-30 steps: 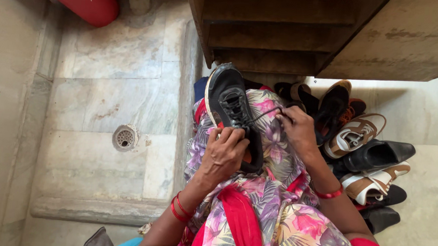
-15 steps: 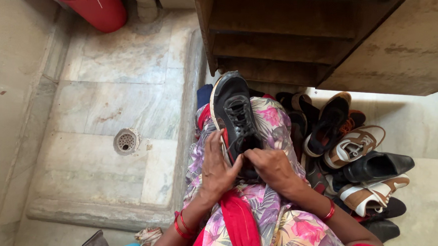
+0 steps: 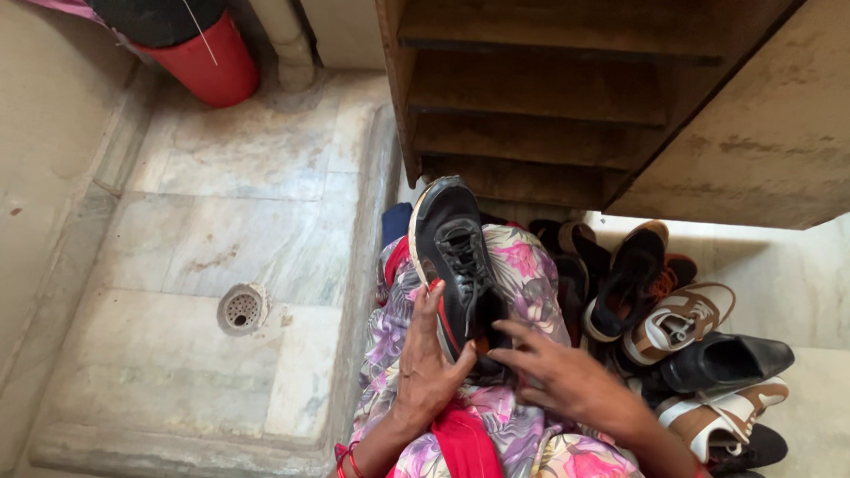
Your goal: The person sits on the floor and re-laces a black sneaker, threading the laces through the eyelets and tying them. They then use a brush to clean the shoe's upper surface.
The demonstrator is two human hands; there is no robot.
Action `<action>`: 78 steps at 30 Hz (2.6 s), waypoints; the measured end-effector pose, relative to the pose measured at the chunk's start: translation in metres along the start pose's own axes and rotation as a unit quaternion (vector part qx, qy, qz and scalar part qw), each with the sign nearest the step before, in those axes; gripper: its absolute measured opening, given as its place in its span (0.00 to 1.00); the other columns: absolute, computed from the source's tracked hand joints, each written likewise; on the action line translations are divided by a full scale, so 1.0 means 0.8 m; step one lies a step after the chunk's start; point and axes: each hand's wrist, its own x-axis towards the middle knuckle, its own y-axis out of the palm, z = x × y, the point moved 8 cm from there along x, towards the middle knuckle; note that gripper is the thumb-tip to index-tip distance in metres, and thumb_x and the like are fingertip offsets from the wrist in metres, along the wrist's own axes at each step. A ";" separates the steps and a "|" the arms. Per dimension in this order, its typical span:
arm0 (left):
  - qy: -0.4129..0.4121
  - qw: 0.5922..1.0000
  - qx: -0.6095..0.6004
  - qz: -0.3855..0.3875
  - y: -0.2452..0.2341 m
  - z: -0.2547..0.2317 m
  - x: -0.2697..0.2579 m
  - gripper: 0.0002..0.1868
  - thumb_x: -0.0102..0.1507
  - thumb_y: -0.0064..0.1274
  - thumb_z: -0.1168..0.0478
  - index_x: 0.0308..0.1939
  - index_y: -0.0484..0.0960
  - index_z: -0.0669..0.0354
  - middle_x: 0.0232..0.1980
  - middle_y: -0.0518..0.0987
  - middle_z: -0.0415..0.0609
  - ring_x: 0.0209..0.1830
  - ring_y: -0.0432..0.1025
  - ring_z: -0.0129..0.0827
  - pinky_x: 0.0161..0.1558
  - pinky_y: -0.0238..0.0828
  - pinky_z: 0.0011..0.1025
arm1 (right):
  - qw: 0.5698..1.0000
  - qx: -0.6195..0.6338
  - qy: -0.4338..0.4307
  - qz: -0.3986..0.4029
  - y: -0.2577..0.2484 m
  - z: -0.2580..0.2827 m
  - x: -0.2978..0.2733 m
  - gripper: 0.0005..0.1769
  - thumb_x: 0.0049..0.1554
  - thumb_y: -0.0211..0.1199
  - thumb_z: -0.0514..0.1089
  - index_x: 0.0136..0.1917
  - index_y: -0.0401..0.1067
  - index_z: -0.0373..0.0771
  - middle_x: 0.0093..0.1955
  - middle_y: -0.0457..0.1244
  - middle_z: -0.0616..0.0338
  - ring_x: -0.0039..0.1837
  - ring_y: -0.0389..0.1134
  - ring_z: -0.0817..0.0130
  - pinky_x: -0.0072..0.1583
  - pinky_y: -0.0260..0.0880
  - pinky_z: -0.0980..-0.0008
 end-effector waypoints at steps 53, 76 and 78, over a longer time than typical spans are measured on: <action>0.175 0.925 0.182 -0.283 -0.031 0.016 0.675 0.38 0.65 0.48 0.68 0.79 0.53 0.58 0.75 0.65 0.64 0.48 0.79 0.55 0.47 0.78 0.46 | 0.920 -0.214 0.090 -0.315 -0.419 -0.153 0.580 0.26 0.62 0.63 0.38 0.72 0.62 0.36 0.70 0.60 0.34 0.70 0.60 0.34 0.67 0.63 0.45; 0.183 0.963 -0.196 0.003 0.154 -0.088 0.349 0.32 0.71 0.41 0.75 0.80 0.58 0.56 0.79 0.68 0.58 0.76 0.69 0.44 0.72 0.70 0.34 | 0.901 0.079 -0.023 -0.427 -0.237 -0.194 0.166 0.33 0.63 0.59 0.29 0.80 0.59 0.39 0.78 0.58 0.48 0.76 0.64 0.53 0.73 0.70 0.63; 0.150 0.961 -0.220 0.074 0.196 -0.093 0.313 0.37 0.68 0.43 0.75 0.81 0.52 0.58 0.77 0.68 0.59 0.74 0.69 0.44 0.70 0.69 0.34 | 0.901 0.078 0.013 -0.427 -0.222 -0.210 0.113 0.34 0.62 0.61 0.30 0.79 0.59 0.38 0.78 0.58 0.47 0.74 0.66 0.54 0.72 0.70 0.63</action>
